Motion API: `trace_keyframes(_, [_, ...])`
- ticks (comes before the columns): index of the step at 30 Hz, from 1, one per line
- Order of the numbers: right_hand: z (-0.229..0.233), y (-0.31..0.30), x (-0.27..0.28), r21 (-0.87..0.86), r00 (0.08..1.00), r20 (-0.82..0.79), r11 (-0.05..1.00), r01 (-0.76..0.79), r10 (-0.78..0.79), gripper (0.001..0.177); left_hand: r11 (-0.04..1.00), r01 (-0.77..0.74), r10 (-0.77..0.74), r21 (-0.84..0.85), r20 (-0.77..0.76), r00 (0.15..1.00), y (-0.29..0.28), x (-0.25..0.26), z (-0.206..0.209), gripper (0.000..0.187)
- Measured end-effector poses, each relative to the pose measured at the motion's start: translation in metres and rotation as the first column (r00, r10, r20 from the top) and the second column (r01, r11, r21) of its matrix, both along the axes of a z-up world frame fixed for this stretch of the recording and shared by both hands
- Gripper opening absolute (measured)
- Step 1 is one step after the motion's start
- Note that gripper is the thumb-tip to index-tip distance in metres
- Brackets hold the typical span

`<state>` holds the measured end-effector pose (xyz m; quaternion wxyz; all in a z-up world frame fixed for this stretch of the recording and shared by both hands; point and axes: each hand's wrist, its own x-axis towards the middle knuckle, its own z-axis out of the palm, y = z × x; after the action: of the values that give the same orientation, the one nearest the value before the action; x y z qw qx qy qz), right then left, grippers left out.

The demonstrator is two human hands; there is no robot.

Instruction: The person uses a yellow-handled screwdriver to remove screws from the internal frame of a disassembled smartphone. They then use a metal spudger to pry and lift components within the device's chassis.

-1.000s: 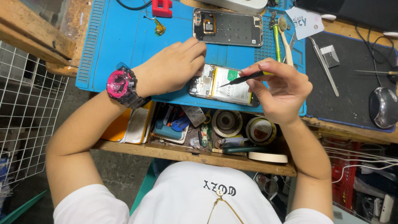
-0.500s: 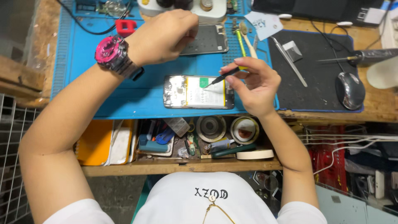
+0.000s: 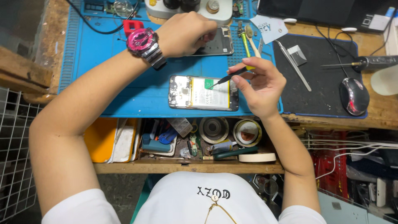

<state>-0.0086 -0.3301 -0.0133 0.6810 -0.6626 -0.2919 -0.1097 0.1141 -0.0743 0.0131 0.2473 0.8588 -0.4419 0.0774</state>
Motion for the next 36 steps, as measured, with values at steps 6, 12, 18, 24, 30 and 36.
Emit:
trace_keyframes(6, [-0.007,-0.008,0.006,-0.007,0.995,0.03,0.996,0.091,-0.09,0.039,0.998,0.064,-0.061,-0.012,0.16,0.985,0.009,-0.001,0.007,0.03])
trace_keyframes(12, [0.014,-0.002,0.008,0.037,0.994,-0.022,0.994,0.105,-0.104,0.05,0.999,0.043,-0.046,0.017,0.226,0.973,0.026,-0.008,0.021,0.016])
trace_keyframes(18, [0.052,0.019,0.02,-0.294,0.995,0.094,0.956,0.003,0.026,0.033,0.991,0.037,-0.059,0.129,0.169,0.984,0.057,-0.029,0.036,0.015])
trace_keyframes(24, [0.087,0.052,0.033,-0.597,0.942,0.236,0.801,-0.053,0.239,0.026,0.986,0.155,-0.157,0.067,0.026,0.987,0.077,-0.06,0.026,0.042])
trace_keyframes(30, [0.076,0.051,0.062,-0.567,0.951,0.234,0.823,-0.035,0.201,0.024,0.986,0.164,-0.164,-0.008,-0.066,0.984,0.071,-0.098,0.013,0.07])
trace_keyframes(36, [0.059,0.042,0.068,-0.401,0.993,0.057,0.913,-0.074,0.106,0.025,0.99,0.142,-0.142,-0.018,-0.039,0.989,0.061,-0.101,0.007,0.075])
